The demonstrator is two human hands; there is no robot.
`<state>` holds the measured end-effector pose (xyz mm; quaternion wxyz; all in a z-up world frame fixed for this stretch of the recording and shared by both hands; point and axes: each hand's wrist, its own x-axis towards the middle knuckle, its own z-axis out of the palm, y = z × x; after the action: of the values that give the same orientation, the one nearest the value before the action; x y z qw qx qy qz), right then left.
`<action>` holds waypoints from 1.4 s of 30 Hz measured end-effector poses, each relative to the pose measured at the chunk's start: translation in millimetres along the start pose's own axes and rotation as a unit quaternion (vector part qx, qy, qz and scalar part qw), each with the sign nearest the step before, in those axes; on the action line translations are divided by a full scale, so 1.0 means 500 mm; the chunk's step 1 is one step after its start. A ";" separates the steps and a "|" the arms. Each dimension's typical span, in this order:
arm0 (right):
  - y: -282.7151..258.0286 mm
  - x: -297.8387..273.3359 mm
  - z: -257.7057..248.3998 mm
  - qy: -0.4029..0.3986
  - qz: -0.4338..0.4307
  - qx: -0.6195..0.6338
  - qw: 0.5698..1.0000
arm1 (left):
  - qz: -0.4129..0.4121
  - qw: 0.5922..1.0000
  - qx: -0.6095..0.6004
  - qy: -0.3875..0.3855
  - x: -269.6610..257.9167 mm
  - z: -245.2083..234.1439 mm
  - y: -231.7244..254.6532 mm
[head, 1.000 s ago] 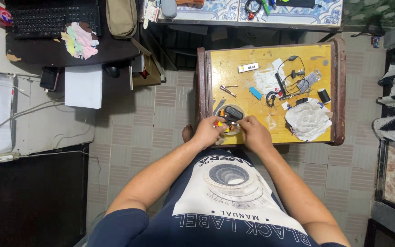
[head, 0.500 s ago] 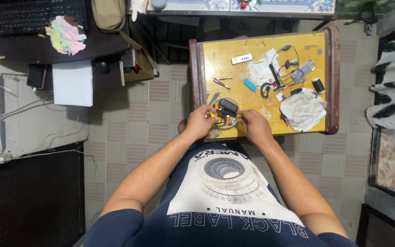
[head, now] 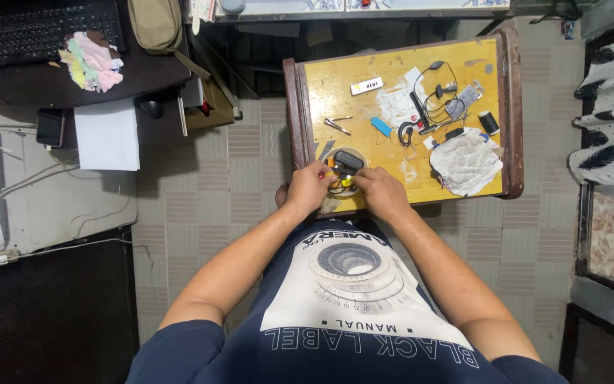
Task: The recorder is repairing or assembling small electronic components on a workbench.
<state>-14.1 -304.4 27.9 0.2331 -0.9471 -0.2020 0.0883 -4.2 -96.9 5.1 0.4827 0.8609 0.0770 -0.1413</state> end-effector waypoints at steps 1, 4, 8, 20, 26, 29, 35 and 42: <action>0.001 0.003 0.000 0.002 0.000 -0.001 1.000 | 0.002 1.000 0.000 0.000 0.000 0.004 -0.002; 0.002 0.012 0.009 0.014 -0.040 -0.010 0.999 | -0.008 1.000 0.007 0.001 -0.003 0.014 -0.007; 0.010 0.019 0.035 0.015 -0.066 -0.026 0.997 | -0.003 1.000 0.020 -0.001 -0.014 0.026 -0.004; 0.018 0.031 0.009 -0.044 -0.076 -0.059 0.994 | 0.062 0.998 0.001 0.024 -0.008 0.065 -0.010; 0.003 0.021 -0.015 -0.007 -0.010 -0.008 1.000 | 0.089 0.993 0.078 -0.009 0.001 0.084 -0.034; 0.011 0.014 0.000 0.019 -0.031 0.007 0.999 | 0.127 0.984 0.124 -0.018 -0.007 0.083 -0.033; 0.013 0.007 0.017 0.024 -0.056 -0.002 0.998 | 0.133 0.974 0.174 -0.050 0.006 0.078 -0.042; 0.004 0.009 0.016 -0.010 -0.081 -0.033 0.996 | 0.092 0.959 0.246 -0.109 -0.006 0.044 -0.002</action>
<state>-11.6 -301.0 19.6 0.2062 -0.9338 -0.2835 0.0716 -11.0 -115.2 -5.4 0.2723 0.9357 -0.0932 -0.2040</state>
